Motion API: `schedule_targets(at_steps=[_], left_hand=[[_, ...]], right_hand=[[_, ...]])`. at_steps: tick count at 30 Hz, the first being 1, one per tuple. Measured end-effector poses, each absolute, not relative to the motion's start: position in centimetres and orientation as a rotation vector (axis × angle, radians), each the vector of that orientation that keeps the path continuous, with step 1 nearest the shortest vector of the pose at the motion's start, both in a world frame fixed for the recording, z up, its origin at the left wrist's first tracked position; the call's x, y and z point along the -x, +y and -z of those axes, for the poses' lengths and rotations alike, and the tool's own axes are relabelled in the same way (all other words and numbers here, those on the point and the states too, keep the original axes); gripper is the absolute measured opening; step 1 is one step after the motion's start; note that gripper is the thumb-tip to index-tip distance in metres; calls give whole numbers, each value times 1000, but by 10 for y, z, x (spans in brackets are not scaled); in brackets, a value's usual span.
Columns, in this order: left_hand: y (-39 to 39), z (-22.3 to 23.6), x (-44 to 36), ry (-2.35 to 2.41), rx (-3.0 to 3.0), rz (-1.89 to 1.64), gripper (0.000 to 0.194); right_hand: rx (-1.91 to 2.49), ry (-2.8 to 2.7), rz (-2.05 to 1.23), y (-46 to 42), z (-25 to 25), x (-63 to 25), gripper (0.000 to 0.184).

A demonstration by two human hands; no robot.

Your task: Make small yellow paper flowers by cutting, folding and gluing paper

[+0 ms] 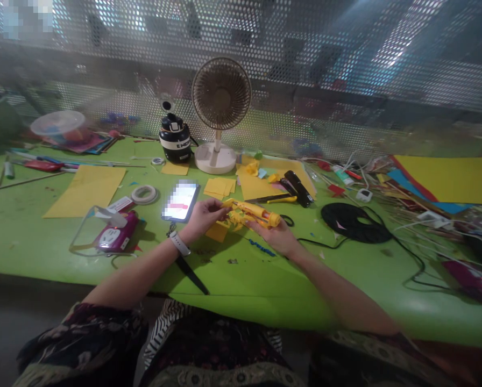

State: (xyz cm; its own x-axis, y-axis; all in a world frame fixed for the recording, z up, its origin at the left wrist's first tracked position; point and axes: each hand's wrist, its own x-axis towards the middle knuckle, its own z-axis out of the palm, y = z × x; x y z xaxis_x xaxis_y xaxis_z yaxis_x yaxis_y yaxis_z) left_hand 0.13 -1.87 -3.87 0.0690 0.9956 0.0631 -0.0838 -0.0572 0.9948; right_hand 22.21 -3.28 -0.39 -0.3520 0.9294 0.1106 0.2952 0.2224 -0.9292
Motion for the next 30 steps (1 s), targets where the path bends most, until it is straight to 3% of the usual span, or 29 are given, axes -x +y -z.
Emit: schedule_targets(at_steps=[21,30], left_hand=[[-18,40,-2,1078,-1250,-1245,37],[-17,49,3,1150,-1550,-1285,30]], right_hand=[[1166,-1784,-1158,-33,5,-222,35],[1269,-1982,-912,-36,4,-227,29]])
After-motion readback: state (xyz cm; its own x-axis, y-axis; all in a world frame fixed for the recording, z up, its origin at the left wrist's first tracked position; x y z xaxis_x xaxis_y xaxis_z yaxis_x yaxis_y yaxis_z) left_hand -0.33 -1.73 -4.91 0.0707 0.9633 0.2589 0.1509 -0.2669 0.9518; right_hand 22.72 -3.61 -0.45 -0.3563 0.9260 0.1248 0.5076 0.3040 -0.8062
